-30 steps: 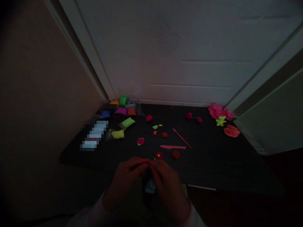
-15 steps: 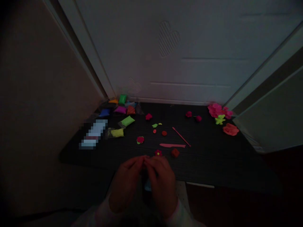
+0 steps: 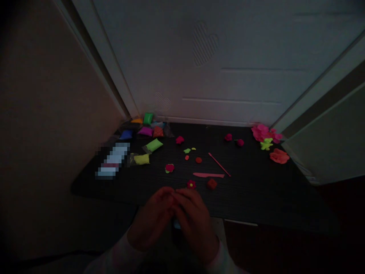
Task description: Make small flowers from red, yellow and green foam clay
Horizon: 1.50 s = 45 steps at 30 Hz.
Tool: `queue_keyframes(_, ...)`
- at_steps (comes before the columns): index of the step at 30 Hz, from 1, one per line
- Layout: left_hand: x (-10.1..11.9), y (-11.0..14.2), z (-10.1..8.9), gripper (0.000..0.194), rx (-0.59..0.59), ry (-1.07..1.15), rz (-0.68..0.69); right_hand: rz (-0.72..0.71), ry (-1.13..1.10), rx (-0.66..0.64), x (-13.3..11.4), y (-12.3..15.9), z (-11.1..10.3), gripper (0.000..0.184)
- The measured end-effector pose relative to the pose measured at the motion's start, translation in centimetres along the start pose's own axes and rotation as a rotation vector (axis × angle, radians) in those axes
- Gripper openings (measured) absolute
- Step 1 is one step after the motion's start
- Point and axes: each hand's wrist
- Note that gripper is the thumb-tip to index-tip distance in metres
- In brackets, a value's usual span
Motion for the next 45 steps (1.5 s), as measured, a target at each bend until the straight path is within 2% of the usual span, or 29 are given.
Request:
queue_keyframes(4, -0.3, -0.2, -0.2, 0.025, -0.007, 0.008, 0.007, -0.006, -0.018, -0.043, -0.2, 0.0, 0.0, 0.025)
queue_keyframes(9, -0.4, -0.1, 0.0, 0.02, 0.071, -0.208, 0.08, -0.02, 0.035, -0.03, 0.1, 0.0, 0.2, 0.023)
queue_keyframes(13, -0.1, 0.0, 0.1, 0.025, 0.071, -0.267, 0.112, -0.007, 0.028, 0.002, 0.3, 0.0, 0.0, 0.02)
queue_keyframes(16, 0.4, -0.2, -0.3, 0.024, 0.117, -0.306, 0.16, 0.087, 0.032, 0.082, 0.7, 0.0, -0.9, 0.014)
queue_keyframes(19, 0.9, -0.7, -1.2, 0.02, 0.188, -0.344, 0.244, 0.207, 0.092, 0.177, 1.3, 0.2, -2.3, 0.015)
queue_keyframes(22, 1.3, -1.1, -2.0, 0.018, 0.205, -0.332, 0.278, 0.315, 0.136, 0.257, 2.1, 0.3, -3.8, 0.013)
queue_keyframes(28, 1.6, -1.4, -2.5, 0.014, 0.213, -0.293, 0.267, 0.521, 0.121, 0.392, 3.2, 0.4, -6.0, 0.02)
queue_keyframes(31, 1.8, -1.6, -2.4, 0.013, 0.21, -0.31, 0.259, 0.589, 0.118, 0.414, 3.9, 0.6, -6.7, 0.024)
queue_keyframes(39, 2.1, -2.1, -2.1, 0.011, 0.226, -0.344, 0.224, 0.559, 0.148, 0.303, 5.3, 0.5, -7.3, 0.028)
queue_keyframes(42, 2.2, -2.1, -2.0, 0.013, 0.232, -0.36, 0.215, 0.585, 0.118, 0.348, 5.7, 0.2, -7.2, 0.031)
queue_keyframes(45, 2.3, -2.0, -1.8, 0.013, 0.252, -0.362, 0.196, 0.601, 0.117, 0.363, 6.0, -0.1, -7.1, 0.023)
Point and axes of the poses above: each hand's wrist, its own y-axis away from the middle knuckle, its own z-axis out of the palm, x = y × z
